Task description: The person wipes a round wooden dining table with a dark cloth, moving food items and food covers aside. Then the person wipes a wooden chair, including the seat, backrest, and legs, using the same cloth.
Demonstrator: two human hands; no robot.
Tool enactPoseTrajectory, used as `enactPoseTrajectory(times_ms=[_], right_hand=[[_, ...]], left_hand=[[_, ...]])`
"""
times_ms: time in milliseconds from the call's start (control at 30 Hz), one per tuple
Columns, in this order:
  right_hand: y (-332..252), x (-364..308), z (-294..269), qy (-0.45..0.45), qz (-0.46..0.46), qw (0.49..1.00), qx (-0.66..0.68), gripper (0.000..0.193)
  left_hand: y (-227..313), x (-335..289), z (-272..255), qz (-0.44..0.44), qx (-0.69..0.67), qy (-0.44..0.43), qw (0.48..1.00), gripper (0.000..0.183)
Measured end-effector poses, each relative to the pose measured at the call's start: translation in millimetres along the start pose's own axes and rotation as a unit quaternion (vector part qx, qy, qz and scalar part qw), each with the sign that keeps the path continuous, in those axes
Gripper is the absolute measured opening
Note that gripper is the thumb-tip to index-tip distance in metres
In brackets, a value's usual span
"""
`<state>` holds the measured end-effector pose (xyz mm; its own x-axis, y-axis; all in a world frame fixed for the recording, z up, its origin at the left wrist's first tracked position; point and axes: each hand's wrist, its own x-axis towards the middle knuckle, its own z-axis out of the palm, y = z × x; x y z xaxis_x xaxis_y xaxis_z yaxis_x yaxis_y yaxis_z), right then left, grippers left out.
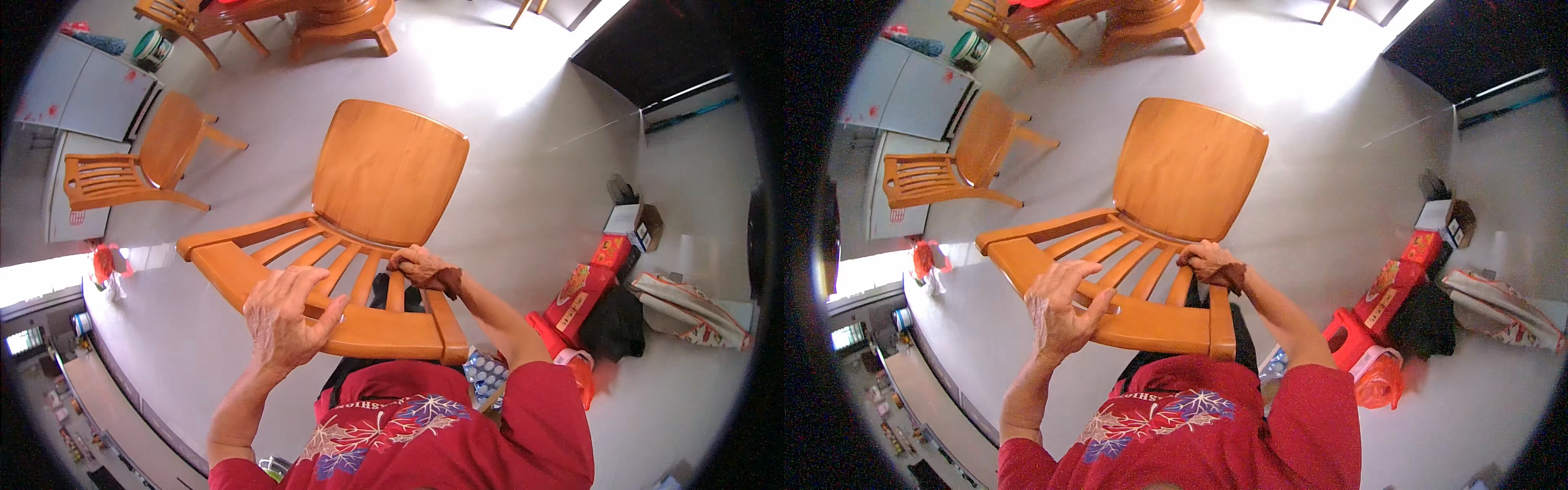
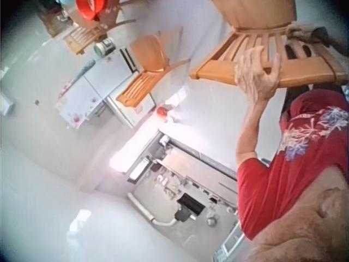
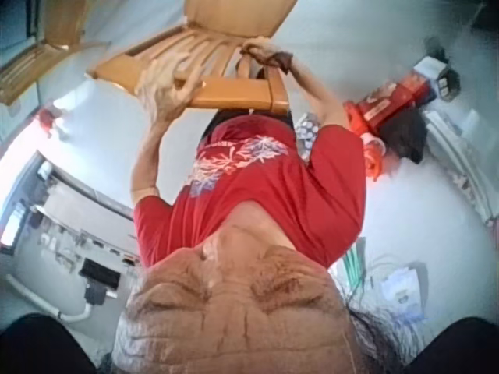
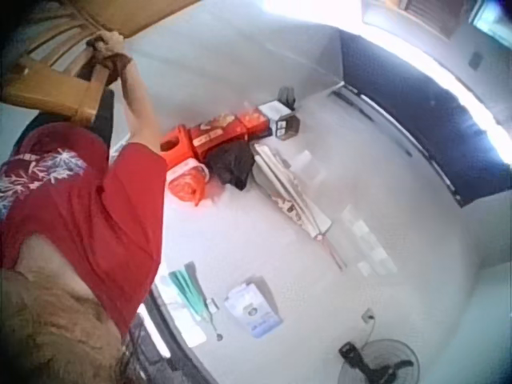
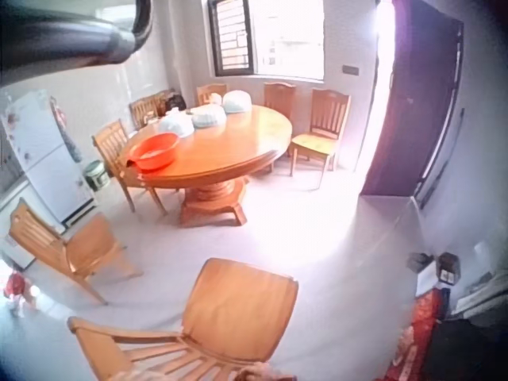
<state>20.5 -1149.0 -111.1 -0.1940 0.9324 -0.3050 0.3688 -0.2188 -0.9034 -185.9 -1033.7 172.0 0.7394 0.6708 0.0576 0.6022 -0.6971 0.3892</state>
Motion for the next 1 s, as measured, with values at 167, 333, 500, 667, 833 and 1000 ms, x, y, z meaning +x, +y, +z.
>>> enactPoseTrajectory(times_ms=[167,333,500,667,833,1000], right_hand=[[38,41,12,-0.033,0.218,0.951,-0.215,0.036],[61,46,10,-0.082,0.184,0.951,-0.234,0.041],[29,29,10,-0.14,-0.134,0.942,-0.274,0.039],[-80,-19,-22,-0.101,-0.224,0.947,0.208,0.023],[-160,-29,-49,-0.12,-0.248,0.897,0.346,0.02],[-188,23,-9,-0.007,-0.377,0.896,0.236,0.022]], left_hand=[[2,4,1,-0.014,-0.01,0.005,1.0,0.034],[2,1,1,-0.015,0.006,0.054,0.998,0.029],[10,-4,3,-0.103,0.081,0.105,0.986,0.025],[16,0,16,-0.262,-0.005,0.203,0.944,0.027],[21,5,16,-0.265,-0.047,0.211,0.94,0.032],[26,11,17,-0.252,-0.053,0.25,0.933,0.037]])
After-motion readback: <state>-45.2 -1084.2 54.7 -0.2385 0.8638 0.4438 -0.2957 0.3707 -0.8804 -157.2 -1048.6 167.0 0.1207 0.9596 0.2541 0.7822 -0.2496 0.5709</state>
